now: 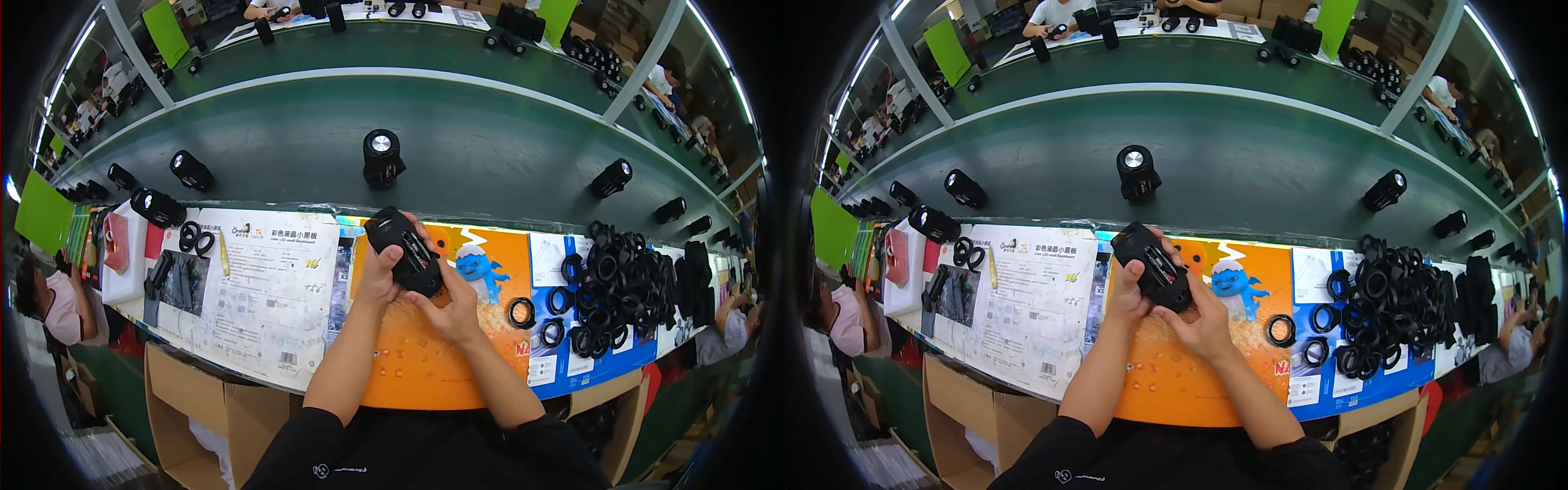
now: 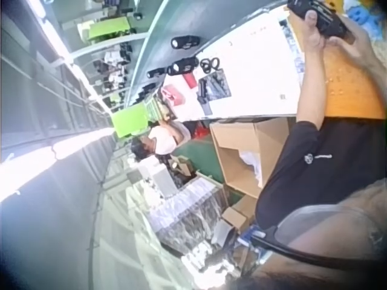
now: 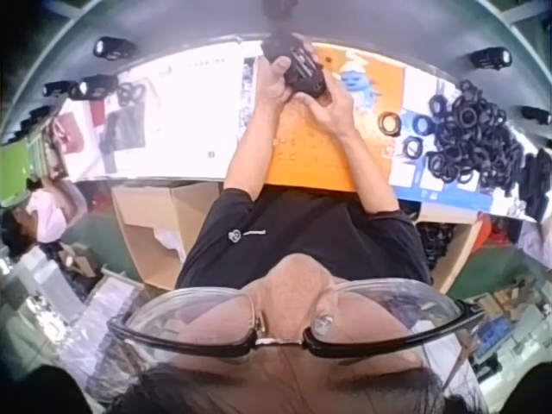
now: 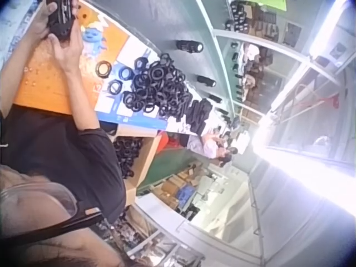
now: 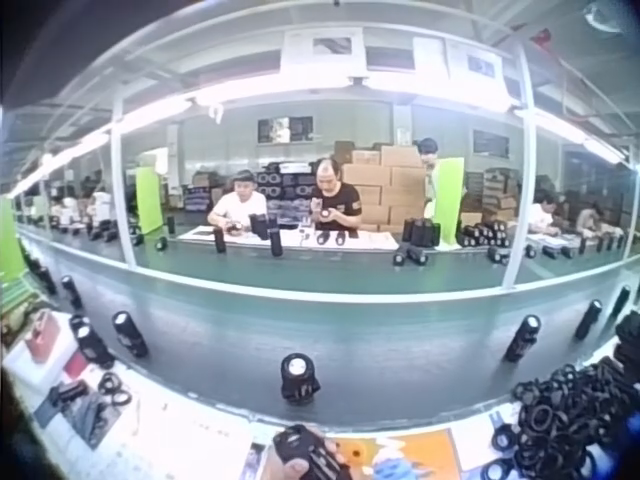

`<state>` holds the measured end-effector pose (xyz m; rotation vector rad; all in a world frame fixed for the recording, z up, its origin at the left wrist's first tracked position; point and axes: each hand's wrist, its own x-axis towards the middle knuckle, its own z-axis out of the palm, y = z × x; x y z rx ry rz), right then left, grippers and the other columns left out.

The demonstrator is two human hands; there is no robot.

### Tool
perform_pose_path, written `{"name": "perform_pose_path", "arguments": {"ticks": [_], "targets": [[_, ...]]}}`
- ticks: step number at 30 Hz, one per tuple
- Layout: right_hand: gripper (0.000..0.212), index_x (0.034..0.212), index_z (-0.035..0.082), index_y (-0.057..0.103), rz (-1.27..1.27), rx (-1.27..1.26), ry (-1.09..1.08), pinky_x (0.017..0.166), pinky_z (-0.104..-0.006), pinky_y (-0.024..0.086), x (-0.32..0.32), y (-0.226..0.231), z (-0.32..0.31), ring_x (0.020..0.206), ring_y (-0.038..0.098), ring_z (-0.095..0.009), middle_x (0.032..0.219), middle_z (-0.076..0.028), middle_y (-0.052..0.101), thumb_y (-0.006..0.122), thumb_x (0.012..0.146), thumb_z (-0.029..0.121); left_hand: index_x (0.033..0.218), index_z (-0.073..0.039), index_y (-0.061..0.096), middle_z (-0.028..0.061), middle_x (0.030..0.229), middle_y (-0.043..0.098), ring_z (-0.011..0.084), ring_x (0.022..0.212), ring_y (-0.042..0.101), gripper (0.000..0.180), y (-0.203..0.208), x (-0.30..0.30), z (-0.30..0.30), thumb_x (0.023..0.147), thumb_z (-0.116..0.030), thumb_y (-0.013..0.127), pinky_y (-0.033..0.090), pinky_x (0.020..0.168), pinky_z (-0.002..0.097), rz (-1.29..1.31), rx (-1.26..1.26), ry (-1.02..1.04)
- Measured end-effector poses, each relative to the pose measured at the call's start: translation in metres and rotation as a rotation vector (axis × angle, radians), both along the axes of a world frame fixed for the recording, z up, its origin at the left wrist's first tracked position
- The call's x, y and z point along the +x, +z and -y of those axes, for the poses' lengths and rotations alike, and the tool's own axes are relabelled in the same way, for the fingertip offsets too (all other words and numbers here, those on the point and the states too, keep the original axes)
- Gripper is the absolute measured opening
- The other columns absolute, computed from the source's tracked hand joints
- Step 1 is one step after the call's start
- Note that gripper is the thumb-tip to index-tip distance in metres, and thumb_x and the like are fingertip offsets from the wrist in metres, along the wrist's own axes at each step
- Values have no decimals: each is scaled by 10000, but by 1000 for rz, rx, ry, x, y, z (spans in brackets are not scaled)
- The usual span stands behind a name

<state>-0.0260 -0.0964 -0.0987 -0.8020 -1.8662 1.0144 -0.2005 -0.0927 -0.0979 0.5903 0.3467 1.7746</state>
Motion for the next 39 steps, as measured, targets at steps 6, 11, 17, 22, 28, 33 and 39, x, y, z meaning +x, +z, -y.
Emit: {"name": "perform_pose_path", "arguments": {"ticks": [6, 11, 17, 22, 28, 33, 39], "targets": [[841, 1539, -85, 592, -13, -44, 23, 1019, -389, 606, 1, -3, -1, 1184, 774, -316, 1312, -239, 762, 999, 872, 229, 1366, -61, 594, 127, 1160, 724, 276, 1082, 768, 694, 0, -7, 1, 862, -339, 982, 669, 976, 419, -13, -8, -37], [846, 1549, -77, 594, -43, -94, 43, 1030, -377, 598, 1, -9, -2, 1190, 769, -284, 1320, -233, 763, 999, 876, 237, 1411, -84, 561, 144, 1175, 712, 291, 1110, 766, 685, -4, -12, 1, 881, -266, 954, 662, 1004, 453, -37, 29, -93], [838, 1550, -72, 597, -41, -104, 48, 1024, -372, 600, 3, -3, -1, 1192, 764, -261, 1314, -222, 766, 993, 886, 250, 1444, -106, 530, 152, 1182, 700, 306, 1124, 762, 709, -3, -13, 3, 880, -223, 942, 661, 1002, 464, -65, 9, -91], [831, 1558, -51, 594, 1, -54, 46, 947, -378, 617, 8, 0, -2, 1106, 784, -274, 1265, -213, 773, 976, 907, 295, 1409, -96, 558, 128, 1123, 682, 316, 1081, 758, 728, 0, -8, 0, 849, -342, 952, 666, 982, 477, -135, -25, -50], [622, 1472, 12, 686, 222, -12, 70, 1034, -445, 584, 33, 29, -14, 1175, 749, -387, 1272, -211, 775, 886, 972, 325, 1365, -88, 584, 134, 1137, 688, 313, 1082, 752, 594, -10, -11, -7, 913, -316, 894, 681, 951, 479, -75, -42, -53], [247, 1100, 17, 829, 624, 276, -371, 984, -466, 560, 135, 60, -21, 1117, 685, -359, 1149, -155, 752, 838, 983, 234, 1369, -88, 580, 133, 1147, 679, 315, 1083, 758, 600, -11, -13, -2, 913, -331, 884, 670, 942, 482, -186, -112, -119], [262, 979, 10, 774, 1111, 214, -441, 969, -453, 520, 169, 64, -6, 1097, 631, -343, 1118, -162, 707, 860, 951, 256, 1370, -86, 592, 151, 1166, 721, 330, 1055, 784, 638, -7, 1, -10, 865, -304, 915, 681, 937, 485, -169, -108, -196]]}}
